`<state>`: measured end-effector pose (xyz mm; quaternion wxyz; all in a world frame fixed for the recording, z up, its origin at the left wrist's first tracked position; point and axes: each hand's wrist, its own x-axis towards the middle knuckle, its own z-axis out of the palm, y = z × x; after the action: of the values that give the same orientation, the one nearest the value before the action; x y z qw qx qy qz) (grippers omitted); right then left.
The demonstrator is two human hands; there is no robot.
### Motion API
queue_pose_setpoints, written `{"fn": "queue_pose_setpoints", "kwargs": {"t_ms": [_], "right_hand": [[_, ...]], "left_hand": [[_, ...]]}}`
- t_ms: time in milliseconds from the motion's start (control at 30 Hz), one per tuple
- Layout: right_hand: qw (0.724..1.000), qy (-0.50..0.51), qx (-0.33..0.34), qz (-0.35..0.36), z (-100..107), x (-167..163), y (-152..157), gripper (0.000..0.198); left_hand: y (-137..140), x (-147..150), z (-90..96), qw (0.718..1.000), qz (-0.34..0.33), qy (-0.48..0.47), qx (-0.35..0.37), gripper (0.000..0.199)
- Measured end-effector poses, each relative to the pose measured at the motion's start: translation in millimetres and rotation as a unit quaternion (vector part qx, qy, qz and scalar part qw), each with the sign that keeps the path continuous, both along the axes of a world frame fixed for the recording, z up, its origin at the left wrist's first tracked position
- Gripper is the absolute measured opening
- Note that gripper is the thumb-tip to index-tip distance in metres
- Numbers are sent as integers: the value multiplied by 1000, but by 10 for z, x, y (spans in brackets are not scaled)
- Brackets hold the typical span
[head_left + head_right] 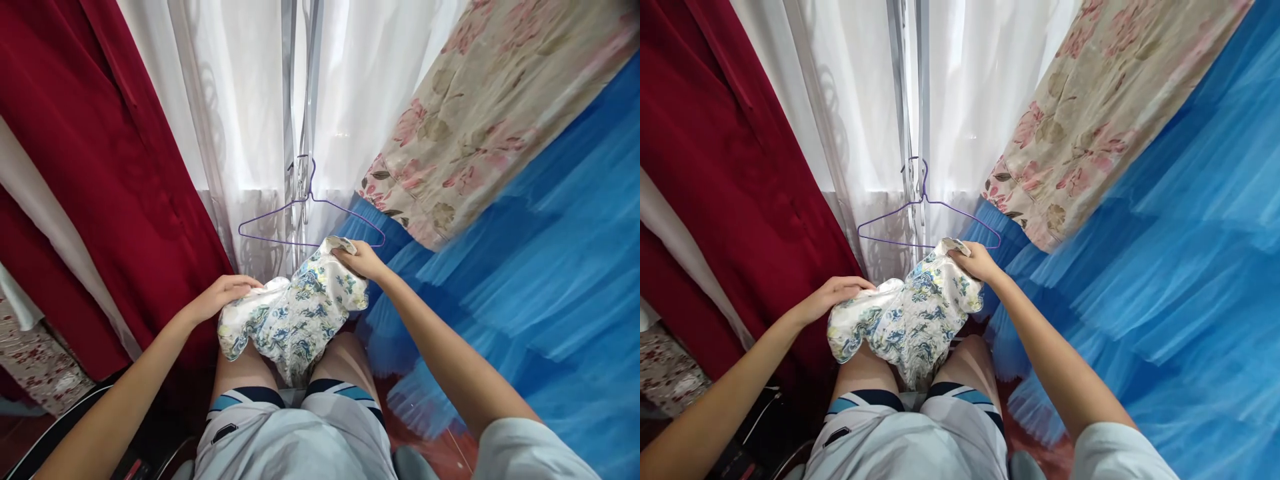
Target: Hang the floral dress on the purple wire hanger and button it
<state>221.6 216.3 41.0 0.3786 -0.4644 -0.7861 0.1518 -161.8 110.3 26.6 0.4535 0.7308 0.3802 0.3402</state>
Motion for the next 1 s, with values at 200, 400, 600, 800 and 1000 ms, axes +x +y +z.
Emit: {"fn": "queue_pose_setpoints", "kwargs": {"t_ms": [200, 400, 600, 800, 1000], "right_hand": [[997, 38, -58, 14, 27, 30, -209, 41], [998, 23, -50, 10, 150, -30, -470, 42], [999, -23, -17, 38, 148, -109, -658, 34], [992, -6, 54, 115, 137, -114, -812, 24], [958, 70, 267, -80, 228, 174, -816, 18]], "left_hand": [[353, -470, 221, 912, 83, 317, 248, 21], [542, -399, 418, 856, 214, 326, 339, 21], [558, 30, 716, 899, 218, 160, 345, 8], [685, 358, 985, 908, 252, 65, 329, 8], [739, 361, 905, 933, 245, 43, 258, 18]]}}
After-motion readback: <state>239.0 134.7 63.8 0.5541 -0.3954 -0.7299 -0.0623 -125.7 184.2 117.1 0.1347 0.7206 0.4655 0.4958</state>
